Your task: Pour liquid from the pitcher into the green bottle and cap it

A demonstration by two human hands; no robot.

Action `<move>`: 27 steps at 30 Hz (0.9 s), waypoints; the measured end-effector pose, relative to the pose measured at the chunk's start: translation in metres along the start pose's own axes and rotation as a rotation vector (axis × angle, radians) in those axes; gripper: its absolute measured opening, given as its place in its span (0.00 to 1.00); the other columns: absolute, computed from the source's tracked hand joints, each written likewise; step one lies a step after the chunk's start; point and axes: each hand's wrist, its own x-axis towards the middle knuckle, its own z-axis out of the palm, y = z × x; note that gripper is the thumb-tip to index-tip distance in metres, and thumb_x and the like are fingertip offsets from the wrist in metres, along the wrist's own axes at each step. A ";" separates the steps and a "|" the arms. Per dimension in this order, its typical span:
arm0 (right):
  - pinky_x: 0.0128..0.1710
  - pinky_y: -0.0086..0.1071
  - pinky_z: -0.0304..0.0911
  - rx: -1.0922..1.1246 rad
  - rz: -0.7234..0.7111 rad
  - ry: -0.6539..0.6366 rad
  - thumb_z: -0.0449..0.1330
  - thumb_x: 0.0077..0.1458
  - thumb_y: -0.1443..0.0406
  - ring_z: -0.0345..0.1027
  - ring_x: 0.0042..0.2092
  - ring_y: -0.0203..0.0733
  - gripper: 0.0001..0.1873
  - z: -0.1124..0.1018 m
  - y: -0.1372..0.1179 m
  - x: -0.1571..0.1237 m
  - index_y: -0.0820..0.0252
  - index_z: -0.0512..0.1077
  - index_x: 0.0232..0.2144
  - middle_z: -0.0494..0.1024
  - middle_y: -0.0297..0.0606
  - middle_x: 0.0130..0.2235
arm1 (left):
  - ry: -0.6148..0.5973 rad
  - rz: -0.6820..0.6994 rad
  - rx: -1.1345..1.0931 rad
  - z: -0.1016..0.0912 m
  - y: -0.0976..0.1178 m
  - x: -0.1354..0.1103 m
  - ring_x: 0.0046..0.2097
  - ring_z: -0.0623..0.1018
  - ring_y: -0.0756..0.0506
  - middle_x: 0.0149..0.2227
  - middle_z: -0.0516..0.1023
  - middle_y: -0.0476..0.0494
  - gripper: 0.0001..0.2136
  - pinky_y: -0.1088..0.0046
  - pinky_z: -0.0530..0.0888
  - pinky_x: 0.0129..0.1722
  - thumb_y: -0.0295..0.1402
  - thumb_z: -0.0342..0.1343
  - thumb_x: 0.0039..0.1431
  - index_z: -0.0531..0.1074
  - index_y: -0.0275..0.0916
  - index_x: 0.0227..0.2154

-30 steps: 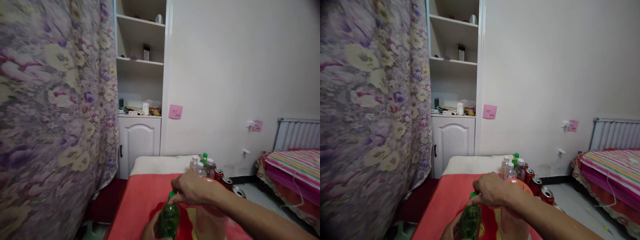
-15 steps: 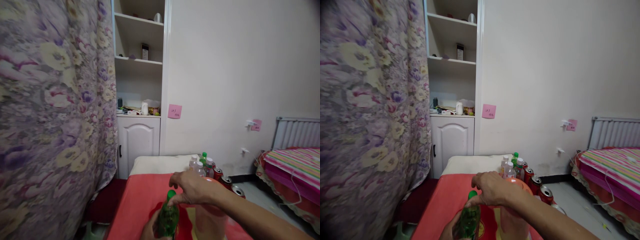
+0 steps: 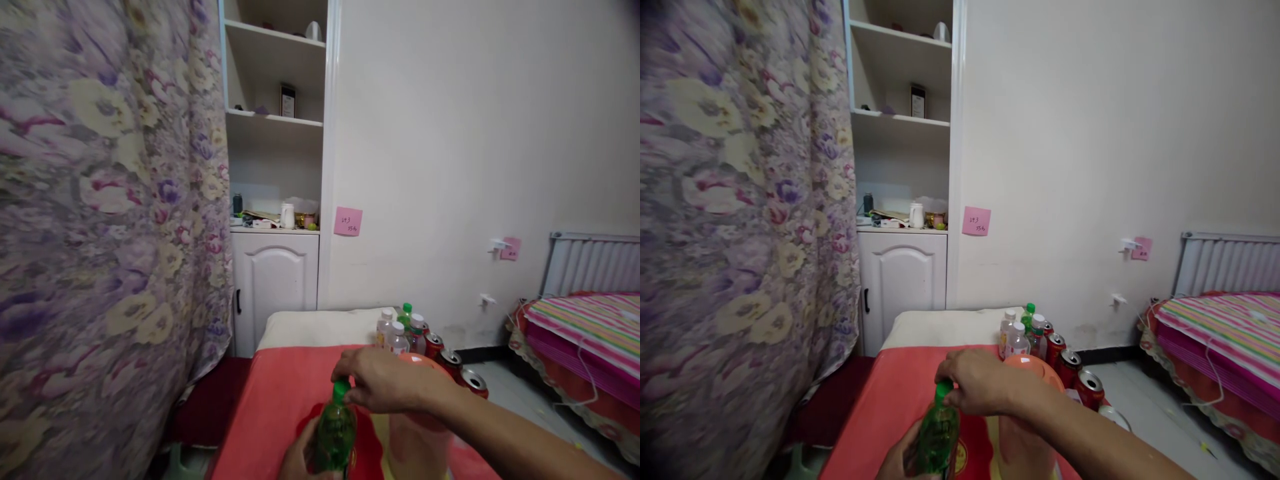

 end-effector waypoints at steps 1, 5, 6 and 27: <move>0.41 0.38 0.64 -0.002 0.020 -0.002 0.61 0.52 0.59 0.75 0.45 0.50 0.17 0.001 0.000 0.001 0.54 0.76 0.45 0.83 0.42 0.44 | -0.008 0.011 -0.003 0.000 0.000 0.000 0.48 0.78 0.38 0.45 0.81 0.41 0.40 0.61 0.72 0.52 0.50 0.71 0.35 0.69 0.39 0.53; 0.41 0.43 0.65 0.013 0.063 0.016 0.63 0.48 0.48 0.75 0.43 0.54 0.28 0.001 0.004 0.002 0.57 0.74 0.47 0.83 0.46 0.44 | 0.026 -0.001 -0.019 -0.002 -0.007 -0.001 0.52 0.76 0.35 0.48 0.81 0.39 0.41 0.60 0.71 0.54 0.51 0.71 0.33 0.69 0.39 0.53; 0.43 0.42 0.65 0.026 0.050 0.019 0.64 0.47 0.49 0.75 0.45 0.52 0.30 0.001 0.005 0.002 0.56 0.72 0.51 0.81 0.45 0.48 | 0.038 -0.005 -0.020 -0.003 -0.009 -0.001 0.54 0.76 0.34 0.50 0.80 0.38 0.41 0.60 0.71 0.54 0.50 0.71 0.33 0.68 0.39 0.53; 0.46 0.36 0.64 0.144 -0.044 0.027 0.61 0.53 0.62 0.70 0.48 0.48 0.19 0.011 -0.007 0.002 0.58 0.73 0.48 0.77 0.45 0.47 | 0.130 0.008 0.056 -0.007 -0.013 -0.001 0.56 0.76 0.31 0.53 0.79 0.31 0.46 0.59 0.73 0.56 0.54 0.69 0.32 0.64 0.35 0.54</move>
